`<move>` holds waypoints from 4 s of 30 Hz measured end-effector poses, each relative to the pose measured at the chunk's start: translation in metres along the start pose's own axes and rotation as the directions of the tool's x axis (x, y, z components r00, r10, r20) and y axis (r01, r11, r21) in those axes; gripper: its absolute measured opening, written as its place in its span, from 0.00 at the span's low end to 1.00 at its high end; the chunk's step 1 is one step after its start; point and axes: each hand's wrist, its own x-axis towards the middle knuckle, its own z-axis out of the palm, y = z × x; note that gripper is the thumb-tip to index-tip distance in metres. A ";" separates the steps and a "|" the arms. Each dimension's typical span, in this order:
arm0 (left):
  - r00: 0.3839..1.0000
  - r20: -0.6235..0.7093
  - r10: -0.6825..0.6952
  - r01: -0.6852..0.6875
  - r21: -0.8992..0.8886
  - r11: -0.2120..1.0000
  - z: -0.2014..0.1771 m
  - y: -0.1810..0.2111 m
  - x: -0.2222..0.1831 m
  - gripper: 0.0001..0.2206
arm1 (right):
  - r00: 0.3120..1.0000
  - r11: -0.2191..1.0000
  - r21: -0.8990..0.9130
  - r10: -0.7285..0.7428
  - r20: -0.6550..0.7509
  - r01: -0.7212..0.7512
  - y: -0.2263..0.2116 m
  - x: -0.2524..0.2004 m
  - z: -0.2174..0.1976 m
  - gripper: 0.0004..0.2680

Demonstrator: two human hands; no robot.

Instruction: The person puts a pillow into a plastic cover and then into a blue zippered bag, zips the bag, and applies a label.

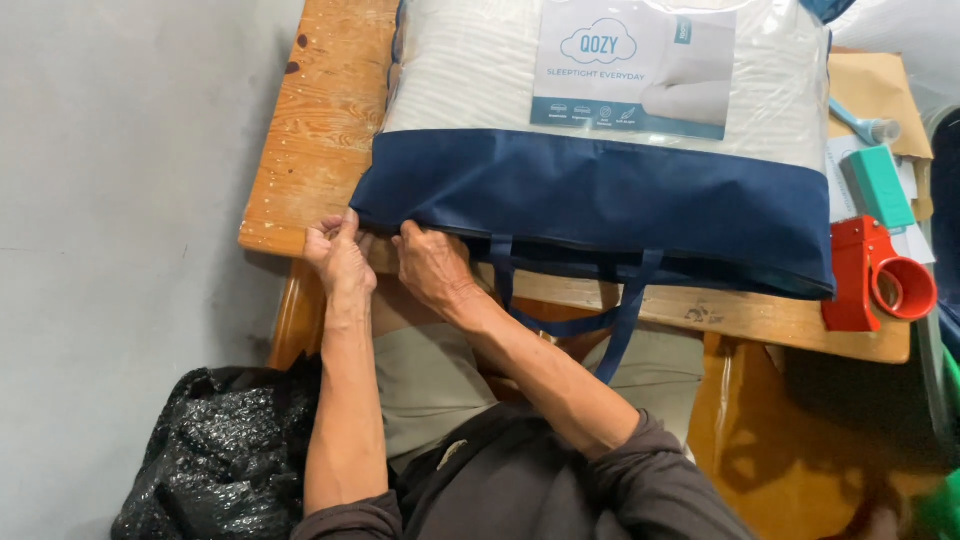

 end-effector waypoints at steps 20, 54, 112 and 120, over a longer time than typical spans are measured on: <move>0.986 -0.158 0.049 -0.036 0.085 0.996 -0.005 -0.028 0.028 0.16 | 0.972 1.000 0.007 0.004 -0.236 -0.002 0.097 -0.065 -0.077 0.08; 0.968 0.230 -0.096 0.039 0.240 0.970 0.068 -0.071 -0.125 0.12 | 0.997 0.990 0.144 -0.003 -0.072 0.013 0.120 -0.059 -0.111 0.11; 0.975 0.201 -0.098 0.070 0.143 0.987 0.081 -0.064 -0.131 0.16 | 0.966 0.993 -0.018 0.108 -0.234 -0.115 0.097 -0.064 -0.095 0.05; 0.980 0.168 -0.104 0.092 0.080 0.993 0.089 -0.060 -0.137 0.16 | 0.957 0.994 -0.099 0.010 -0.290 -0.040 0.109 -0.062 -0.093 0.06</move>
